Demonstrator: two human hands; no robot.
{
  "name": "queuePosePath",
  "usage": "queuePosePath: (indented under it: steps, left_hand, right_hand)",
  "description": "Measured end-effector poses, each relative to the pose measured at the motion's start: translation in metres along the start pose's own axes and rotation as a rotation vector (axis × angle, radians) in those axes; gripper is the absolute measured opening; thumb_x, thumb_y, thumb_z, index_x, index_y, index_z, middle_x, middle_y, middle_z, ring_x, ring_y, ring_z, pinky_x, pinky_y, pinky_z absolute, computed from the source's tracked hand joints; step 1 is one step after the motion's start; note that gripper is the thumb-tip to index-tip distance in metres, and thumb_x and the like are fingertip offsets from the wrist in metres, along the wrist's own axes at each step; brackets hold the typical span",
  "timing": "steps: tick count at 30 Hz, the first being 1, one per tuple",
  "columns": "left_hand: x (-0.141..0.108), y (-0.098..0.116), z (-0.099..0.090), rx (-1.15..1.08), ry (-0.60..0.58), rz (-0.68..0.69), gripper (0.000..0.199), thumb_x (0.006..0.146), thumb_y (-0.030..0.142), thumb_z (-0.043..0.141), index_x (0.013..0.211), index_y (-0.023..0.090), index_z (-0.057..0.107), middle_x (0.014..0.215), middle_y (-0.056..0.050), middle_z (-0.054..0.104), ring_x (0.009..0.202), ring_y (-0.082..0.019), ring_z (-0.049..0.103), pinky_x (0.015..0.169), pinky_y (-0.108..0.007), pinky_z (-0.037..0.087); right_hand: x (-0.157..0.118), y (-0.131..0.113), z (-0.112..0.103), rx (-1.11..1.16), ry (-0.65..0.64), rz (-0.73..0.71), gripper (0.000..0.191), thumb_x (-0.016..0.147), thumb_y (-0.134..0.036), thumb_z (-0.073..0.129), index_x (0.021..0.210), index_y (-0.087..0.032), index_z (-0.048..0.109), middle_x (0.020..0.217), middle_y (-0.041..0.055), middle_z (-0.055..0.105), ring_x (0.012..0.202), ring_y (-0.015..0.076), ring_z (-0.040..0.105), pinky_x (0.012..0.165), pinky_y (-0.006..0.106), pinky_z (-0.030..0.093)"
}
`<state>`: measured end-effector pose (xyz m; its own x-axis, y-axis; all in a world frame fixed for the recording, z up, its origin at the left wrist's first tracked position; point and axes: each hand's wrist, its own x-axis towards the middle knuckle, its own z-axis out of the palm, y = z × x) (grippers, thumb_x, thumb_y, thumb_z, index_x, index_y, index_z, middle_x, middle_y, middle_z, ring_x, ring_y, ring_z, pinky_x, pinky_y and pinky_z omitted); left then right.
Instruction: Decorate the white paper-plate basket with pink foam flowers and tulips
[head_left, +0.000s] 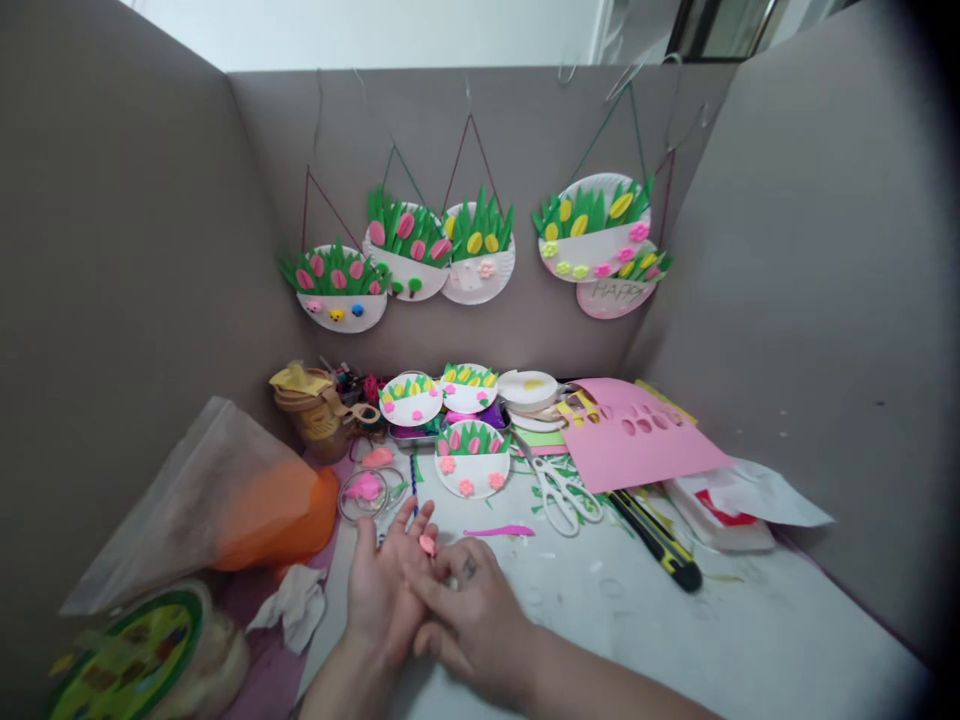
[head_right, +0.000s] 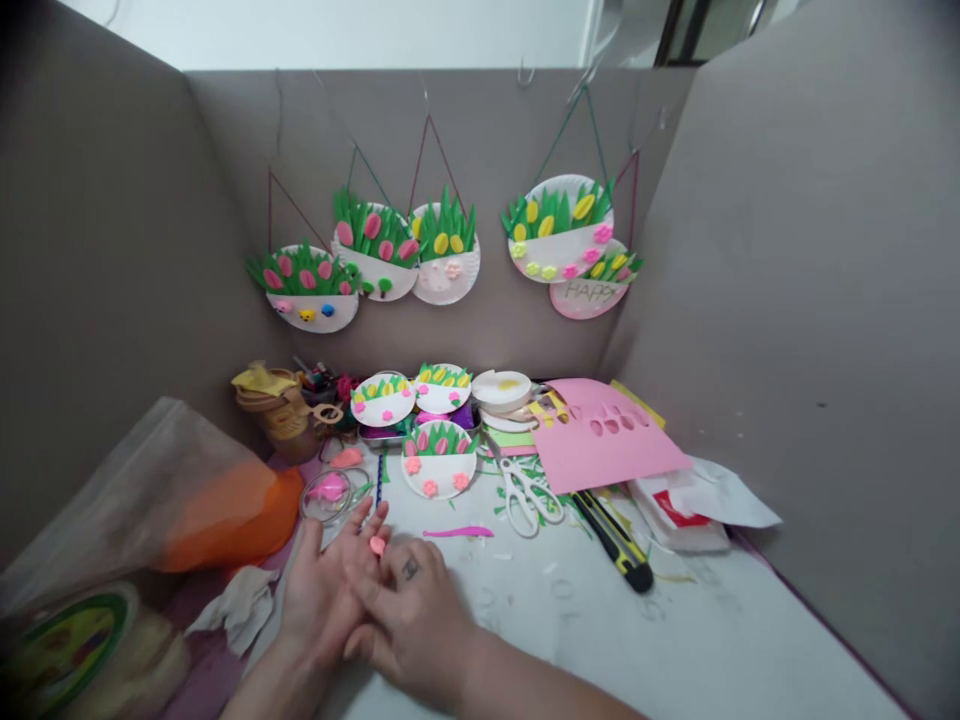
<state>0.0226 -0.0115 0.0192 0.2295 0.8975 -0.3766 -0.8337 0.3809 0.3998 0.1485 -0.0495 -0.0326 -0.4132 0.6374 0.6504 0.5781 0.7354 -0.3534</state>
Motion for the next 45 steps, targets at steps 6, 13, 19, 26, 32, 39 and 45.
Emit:
queuePosePath:
  steps: [6,13,19,26,32,39,45]
  left_hand:
    - [0.0024,0.0007,-0.0001,-0.02,0.007,0.03,0.047,0.09,0.054,0.03,0.108,0.017,0.052,0.101,-0.01,0.055,0.068,-0.017,0.056,0.058,-0.032,0.051]
    - [-0.0002,0.0001,0.0008,-0.031,0.0,0.05,0.047,0.09,0.054,0.03,0.106,0.016,0.052,0.1,-0.01,0.055,0.068,-0.016,0.055,0.058,-0.031,0.05]
    - [0.0025,-0.001,-0.002,-0.029,-0.02,0.04,0.048,0.089,0.056,0.03,0.106,0.016,0.051,0.1,-0.01,0.055,0.069,-0.016,0.055,0.059,-0.031,0.05]
    - [0.004,-0.0007,-0.0031,-0.032,-0.027,0.023,0.049,0.088,0.057,0.032,0.109,0.016,0.05,0.101,-0.011,0.055,0.069,-0.016,0.055,0.06,-0.031,0.05]
    - [0.003,-0.001,-0.0034,-0.034,-0.01,0.003,0.049,0.089,0.057,0.03,0.108,0.016,0.05,0.1,-0.01,0.055,0.067,-0.016,0.054,0.058,-0.031,0.05]
    - [0.002,-0.0006,0.0011,-0.028,0.028,0.018,0.048,0.09,0.055,0.03,0.109,0.016,0.05,0.099,-0.01,0.055,0.066,-0.016,0.054,0.057,-0.031,0.05]
    - [0.0006,0.0003,0.0035,-0.029,0.038,0.047,0.046,0.091,0.052,0.028,0.108,0.016,0.05,0.098,-0.01,0.056,0.066,-0.015,0.055,0.057,-0.03,0.05]
  right_hand:
    - [-0.0002,-0.002,-0.0015,0.006,0.013,-0.079,0.055,0.091,-0.057,0.036,0.129,-0.02,0.049,0.09,0.0086,0.052,0.083,0.0226,0.044,0.073,0.039,0.041]
    - [0.0008,-0.002,-0.0035,0.037,0.02,-0.077,0.052,0.092,-0.055,0.037,0.129,-0.021,0.049,0.09,0.0078,0.051,0.083,0.0219,0.043,0.074,0.04,0.041]
    - [-0.0018,-0.0023,-0.0025,0.047,0.032,-0.059,0.049,0.093,-0.052,0.037,0.128,-0.021,0.051,0.09,0.0077,0.051,0.082,0.021,0.044,0.074,0.039,0.04]
    - [-0.002,-0.0044,-0.0023,0.031,0.022,-0.04,0.051,0.093,-0.051,0.037,0.13,-0.019,0.049,0.091,0.009,0.051,0.083,0.0222,0.043,0.074,0.04,0.04]
    - [-0.0015,-0.0032,-0.0006,0.044,0.005,-0.026,0.056,0.091,-0.055,0.036,0.132,-0.018,0.047,0.092,0.0095,0.052,0.083,0.0224,0.043,0.073,0.039,0.041]
    - [-0.0024,-0.0024,-0.0003,0.056,0.008,-0.067,0.055,0.091,-0.056,0.038,0.132,-0.021,0.046,0.091,0.0084,0.05,0.082,0.022,0.044,0.073,0.039,0.042]
    - [-0.0021,-0.0008,0.0037,0.039,0.058,-0.114,0.055,0.091,-0.056,0.034,0.131,-0.02,0.047,0.085,0.0064,0.048,0.077,0.0209,0.044,0.069,0.038,0.041]
